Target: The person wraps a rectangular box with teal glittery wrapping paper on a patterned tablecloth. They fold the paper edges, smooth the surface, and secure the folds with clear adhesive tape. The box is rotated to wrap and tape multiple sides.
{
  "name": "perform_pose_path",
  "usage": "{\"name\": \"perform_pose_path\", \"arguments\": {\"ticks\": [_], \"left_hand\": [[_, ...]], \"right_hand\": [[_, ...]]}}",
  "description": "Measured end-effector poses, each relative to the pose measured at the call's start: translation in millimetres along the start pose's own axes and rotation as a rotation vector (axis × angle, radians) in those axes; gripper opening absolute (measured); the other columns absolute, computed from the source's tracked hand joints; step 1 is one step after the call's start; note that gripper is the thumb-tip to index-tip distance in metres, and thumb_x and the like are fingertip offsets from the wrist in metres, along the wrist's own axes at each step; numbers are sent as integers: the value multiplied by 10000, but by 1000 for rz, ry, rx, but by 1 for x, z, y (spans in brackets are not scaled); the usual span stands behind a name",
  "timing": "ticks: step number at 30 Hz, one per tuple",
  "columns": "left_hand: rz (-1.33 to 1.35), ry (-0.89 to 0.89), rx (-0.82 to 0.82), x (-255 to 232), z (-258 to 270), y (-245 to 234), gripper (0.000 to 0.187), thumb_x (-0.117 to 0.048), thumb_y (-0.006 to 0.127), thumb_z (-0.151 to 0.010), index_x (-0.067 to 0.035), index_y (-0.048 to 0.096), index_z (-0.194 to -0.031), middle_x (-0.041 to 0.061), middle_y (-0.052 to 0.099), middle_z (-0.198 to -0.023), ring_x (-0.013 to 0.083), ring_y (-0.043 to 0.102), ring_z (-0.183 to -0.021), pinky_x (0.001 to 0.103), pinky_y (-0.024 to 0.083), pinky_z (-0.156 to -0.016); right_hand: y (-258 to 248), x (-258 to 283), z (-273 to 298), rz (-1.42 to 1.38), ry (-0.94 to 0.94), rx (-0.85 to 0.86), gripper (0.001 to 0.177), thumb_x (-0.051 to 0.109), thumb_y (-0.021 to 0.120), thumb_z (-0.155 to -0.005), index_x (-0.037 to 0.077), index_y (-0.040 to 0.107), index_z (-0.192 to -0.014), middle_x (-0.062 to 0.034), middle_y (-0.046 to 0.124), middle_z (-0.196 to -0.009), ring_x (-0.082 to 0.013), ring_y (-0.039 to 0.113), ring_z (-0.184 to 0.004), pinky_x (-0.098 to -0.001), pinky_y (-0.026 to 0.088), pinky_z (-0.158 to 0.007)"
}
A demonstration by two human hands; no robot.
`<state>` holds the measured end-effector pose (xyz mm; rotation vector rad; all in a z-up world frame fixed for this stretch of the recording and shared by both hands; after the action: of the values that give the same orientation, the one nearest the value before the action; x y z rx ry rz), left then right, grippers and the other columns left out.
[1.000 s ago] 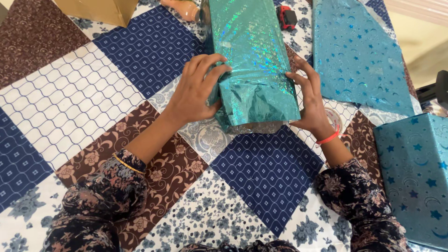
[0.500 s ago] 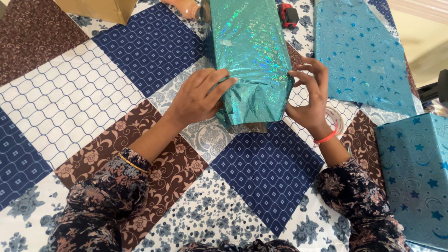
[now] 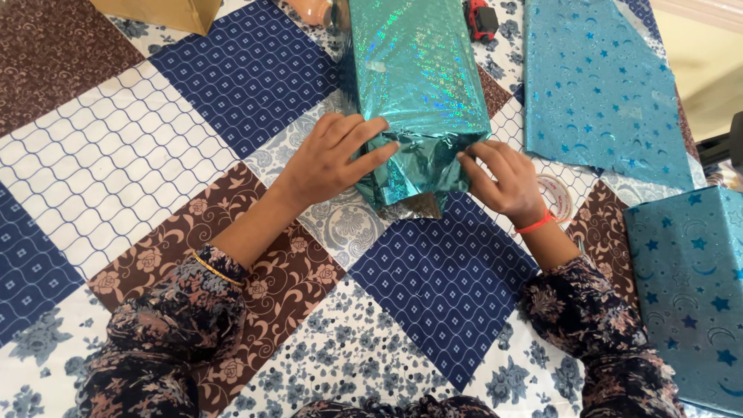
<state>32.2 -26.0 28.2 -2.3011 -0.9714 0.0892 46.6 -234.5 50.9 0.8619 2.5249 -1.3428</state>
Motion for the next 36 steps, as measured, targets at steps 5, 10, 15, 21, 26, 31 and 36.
{"name": "perform_pose_path", "arguments": {"ticks": [5, 10, 15, 21, 26, 31, 36], "left_hand": [[-56, 50, 31, 0, 7, 10, 360, -95, 653, -1000, -208, 608, -1339, 56, 530, -1399, 227, 520, -1228, 396, 482, -1034], [-218, 246, 29, -14, 9, 20, 229, -115, 669, -1053, -195, 634, -1264, 21, 525, -1383, 180, 508, -1237, 340, 479, -1023], [-168, 382, -17, -29, 9, 6, 203, -150, 685, -994, -119, 688, -1194, -16, 591, -1250, 145, 556, -1169, 321, 523, -989], [8, 438, -40, -32, 3, -6, 269, -147, 669, -951, -72, 693, -1208, 72, 629, -1163, 226, 661, -1083, 307, 587, -869], [-86, 459, -62, -33, 7, -9, 156, -105, 685, -959, -46, 710, -1102, 50, 676, -1083, 208, 656, -1084, 283, 591, -859], [-186, 456, -66, -34, 11, -12, 79, -98, 687, -922, -55, 740, -962, 16, 713, -1061, 146, 634, -1095, 278, 597, -914], [-216, 442, -87, -36, 12, -10, 116, -69, 724, -969, -28, 787, -1059, 8, 713, -1105, 109, 625, -1115, 260, 577, -985]], "right_hand": [[2, 8, -3, 19, -60, 31, 249, 40, 743, -829, -12, 746, -1073, -135, 671, -1071, -280, 693, -962, -364, 591, -736], [2, 15, 0, 81, -164, 17, 193, 19, 768, -845, -5, 750, -1036, -157, 702, -1140, -258, 700, -966, -334, 603, -742], [5, 20, 5, 102, -195, 19, 156, 6, 781, -872, -9, 759, -1025, -132, 656, -1042, -252, 692, -934, -327, 599, -731], [7, 22, 5, 92, -240, 49, 139, 12, 771, -859, -25, 747, -991, -112, 657, -996, -235, 697, -911, -307, 573, -700], [8, 22, 5, 80, -253, 81, 154, 15, 746, -835, -31, 737, -982, -120, 686, -1028, -243, 701, -956, -312, 571, -717], [11, 20, 9, 50, -253, 104, 177, 37, 713, -815, -36, 726, -976, -136, 706, -1086, -272, 703, -1032, -326, 581, -758], [13, 19, 14, 48, -249, 121, 210, 40, 701, -797, -42, 731, -989, -142, 705, -1093, -280, 701, -1048, -334, 586, -770]]}}
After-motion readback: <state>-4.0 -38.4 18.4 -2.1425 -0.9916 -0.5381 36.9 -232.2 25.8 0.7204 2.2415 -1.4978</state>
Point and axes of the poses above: each hand's wrist, its own z-axis away from the middle knuckle, its own y-axis out of the palm, x = y × z, the point moved 9 cm from there along -z, towards the middle knuckle
